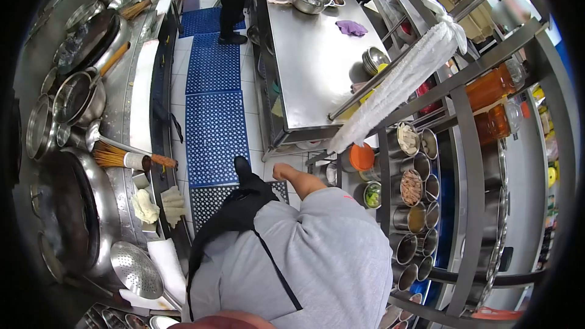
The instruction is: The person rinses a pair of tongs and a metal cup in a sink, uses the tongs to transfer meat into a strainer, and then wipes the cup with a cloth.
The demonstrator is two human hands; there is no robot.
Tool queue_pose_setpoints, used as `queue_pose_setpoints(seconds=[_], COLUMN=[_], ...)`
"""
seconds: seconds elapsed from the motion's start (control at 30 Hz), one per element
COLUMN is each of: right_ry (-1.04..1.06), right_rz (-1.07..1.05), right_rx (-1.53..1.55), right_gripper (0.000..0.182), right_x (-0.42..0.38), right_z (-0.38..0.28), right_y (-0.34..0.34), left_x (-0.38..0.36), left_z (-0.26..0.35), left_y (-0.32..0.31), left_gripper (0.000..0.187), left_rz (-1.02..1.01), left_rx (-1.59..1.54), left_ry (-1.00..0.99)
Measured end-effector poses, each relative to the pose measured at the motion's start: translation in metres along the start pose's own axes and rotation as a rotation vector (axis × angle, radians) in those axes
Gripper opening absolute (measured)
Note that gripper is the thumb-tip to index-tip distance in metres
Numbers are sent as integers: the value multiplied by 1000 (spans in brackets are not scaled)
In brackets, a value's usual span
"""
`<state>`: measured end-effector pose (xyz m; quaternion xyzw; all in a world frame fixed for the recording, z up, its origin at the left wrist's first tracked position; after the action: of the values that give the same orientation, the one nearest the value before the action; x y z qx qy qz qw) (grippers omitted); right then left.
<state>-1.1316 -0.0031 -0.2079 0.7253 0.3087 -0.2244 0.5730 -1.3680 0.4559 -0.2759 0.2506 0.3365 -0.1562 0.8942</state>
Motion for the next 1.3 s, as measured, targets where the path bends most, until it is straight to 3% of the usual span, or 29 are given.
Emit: queue_pose_setpoints(seconds=[0.17, 0.2, 0.27, 0.37, 0.43, 0.5, 0.7, 0.83, 0.97, 1.07, 1.1, 1.13, 1.23, 1.3], right_ry=[-228, -70, 260, 364, 440, 484, 342, 334, 395, 525, 587, 523, 660, 596], right_rz=[-207, -180, -130, -157, -135, -161, -272, -180, -196, -329, -383, -322, -475, -535], right_rx=[426, 320, 102, -92, -126, -27, -107, -51, -81, -118, -138, -209, -110, 33], right_gripper=[46, 47, 49, 48, 43, 39, 41, 43, 41, 37, 36, 31, 26, 28], right_x=[2, 4, 8, 19, 25, 23, 44, 47, 61, 87, 98, 100, 128, 144], right_z=[-42, -57, -87, -124, -144, -161, -138, -155, -190, -196, -203, -212, -235, -246], right_y=[7, 7, 8, 6, 7, 10, -19, 3, 23, 16, 17, 21, 41, 57], left_x=[65, 84, 21, 40, 27, 23, -45, -63, -53, -55, -43, -36, -12, 3], left_z=[-25, -24, 99, 109, 110, 76, 33, 11, 4, 55, 60, 69, 96, 107], left_y=[-30, -32, 5, 3, 3, -6, -5, -13, -19, 7, 14, 22, 21, 15], left_gripper=[42, 42, 39, 32, 40, 40, 35, 37, 36, 35, 33, 33, 36, 38], left_rz=[-16, -21, 132, 245, 206, 291, 242, 154, 178, 278, 214, 283, 500, 549], left_rx=[-192, -303, -104, 16, -13, 64, 74, 147, 142, 43, -58, -79, -112, -152], left_ry=[-103, -123, -242, -335, -235, -215, 215, 395, 398, 342, 407, 390, 364, 311])
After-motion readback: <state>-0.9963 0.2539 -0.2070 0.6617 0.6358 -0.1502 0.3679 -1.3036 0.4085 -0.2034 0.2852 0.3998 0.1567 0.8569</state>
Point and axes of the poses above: each hand's wrist, its own x-axis towards the middle knuckle, its own y-axis out of the back of the hand, z = x × y, the point moved 2 cm from there along x, towards the middle knuckle, and after that the axes turned 2 degrees about -y, right-handed, at the moved point
